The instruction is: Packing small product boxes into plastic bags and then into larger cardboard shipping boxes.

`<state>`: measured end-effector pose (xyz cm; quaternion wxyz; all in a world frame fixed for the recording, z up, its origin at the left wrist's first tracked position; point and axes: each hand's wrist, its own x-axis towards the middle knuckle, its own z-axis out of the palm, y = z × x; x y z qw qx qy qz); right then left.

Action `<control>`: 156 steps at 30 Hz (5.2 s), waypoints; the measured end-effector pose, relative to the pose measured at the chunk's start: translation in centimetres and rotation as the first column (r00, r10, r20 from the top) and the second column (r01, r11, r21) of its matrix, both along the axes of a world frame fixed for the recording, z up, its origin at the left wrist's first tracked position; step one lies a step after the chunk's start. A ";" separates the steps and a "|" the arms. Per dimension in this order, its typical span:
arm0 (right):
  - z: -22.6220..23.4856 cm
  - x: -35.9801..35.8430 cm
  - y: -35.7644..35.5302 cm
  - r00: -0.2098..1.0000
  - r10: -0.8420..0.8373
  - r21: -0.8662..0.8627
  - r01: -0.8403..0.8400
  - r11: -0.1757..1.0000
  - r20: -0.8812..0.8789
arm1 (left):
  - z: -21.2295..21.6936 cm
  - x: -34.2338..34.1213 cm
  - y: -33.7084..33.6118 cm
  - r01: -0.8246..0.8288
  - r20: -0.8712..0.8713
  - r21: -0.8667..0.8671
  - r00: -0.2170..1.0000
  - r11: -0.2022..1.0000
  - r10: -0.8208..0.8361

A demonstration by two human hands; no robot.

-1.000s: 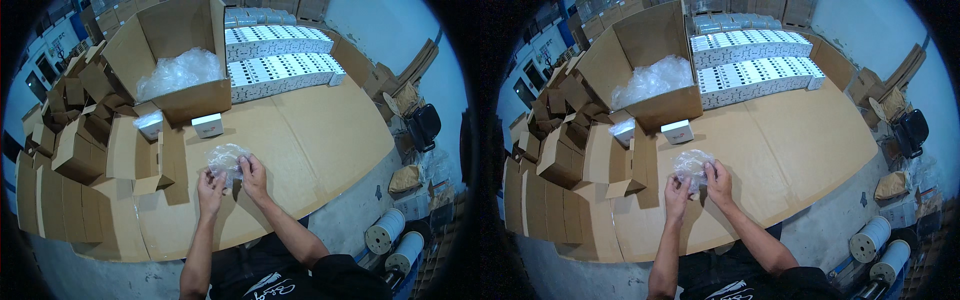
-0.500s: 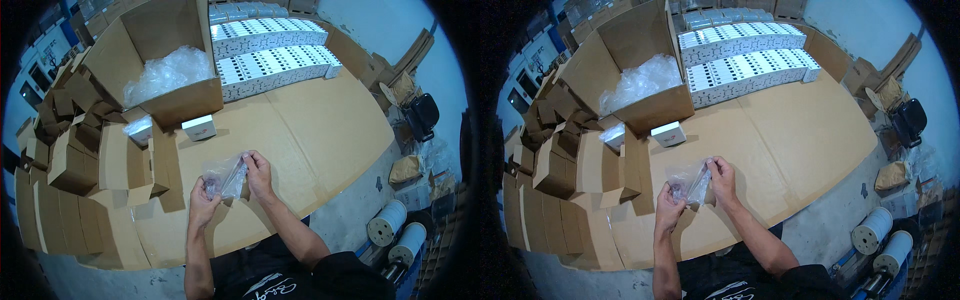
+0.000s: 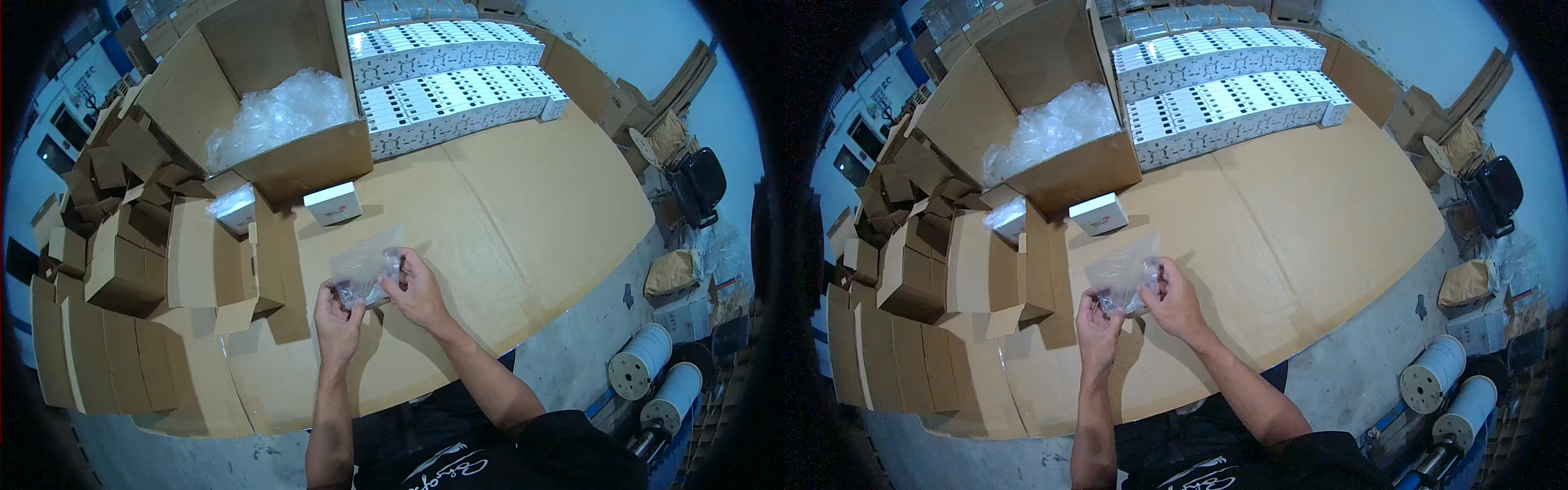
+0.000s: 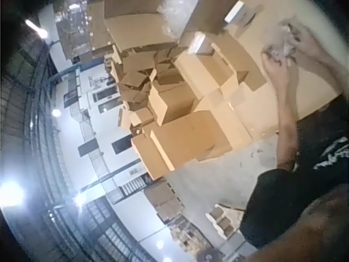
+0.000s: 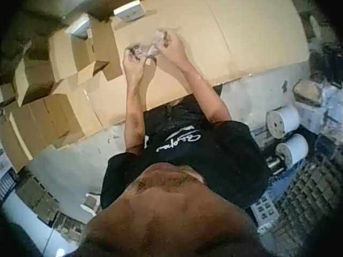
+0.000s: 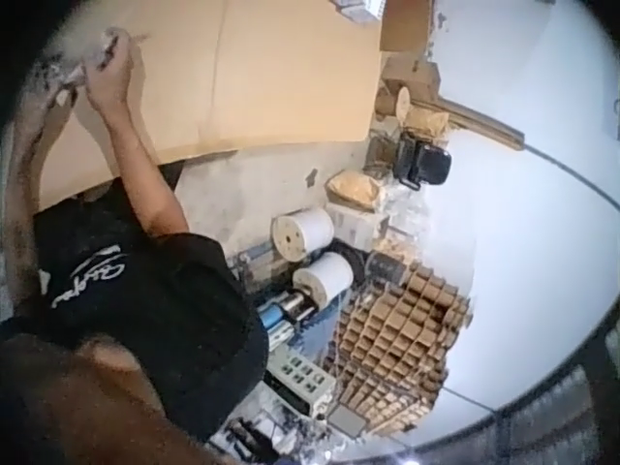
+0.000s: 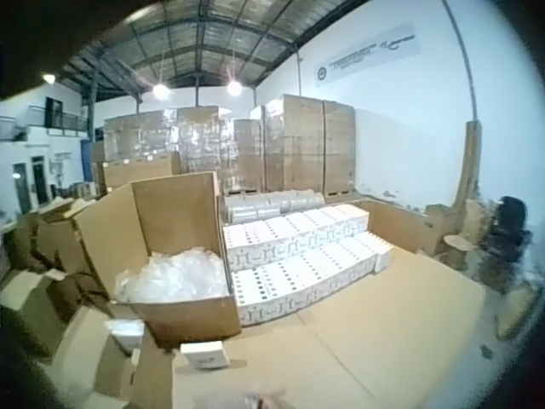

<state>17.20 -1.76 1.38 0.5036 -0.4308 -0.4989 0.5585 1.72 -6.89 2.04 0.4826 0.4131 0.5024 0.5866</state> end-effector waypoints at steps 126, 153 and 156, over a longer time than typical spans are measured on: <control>11.1 0.9 12.2 0.925 0.118 0.509 -0.301 0.806 0.360 | 1.2 -2.7 4.5 -0.066 -0.224 -0.100 0.974 0.993 0.042; 12.8 -0.8 12.9 0.828 0.063 0.478 -0.381 0.791 0.557 | 1.3 -3.0 4.6 -0.198 -0.518 -0.003 0.839 0.980 0.168; 7.2 0.6 15.6 0.972 0.077 0.342 -0.152 0.927 0.224 | 1.7 -2.7 5.0 -0.137 -0.413 0.034 0.900 0.990 0.138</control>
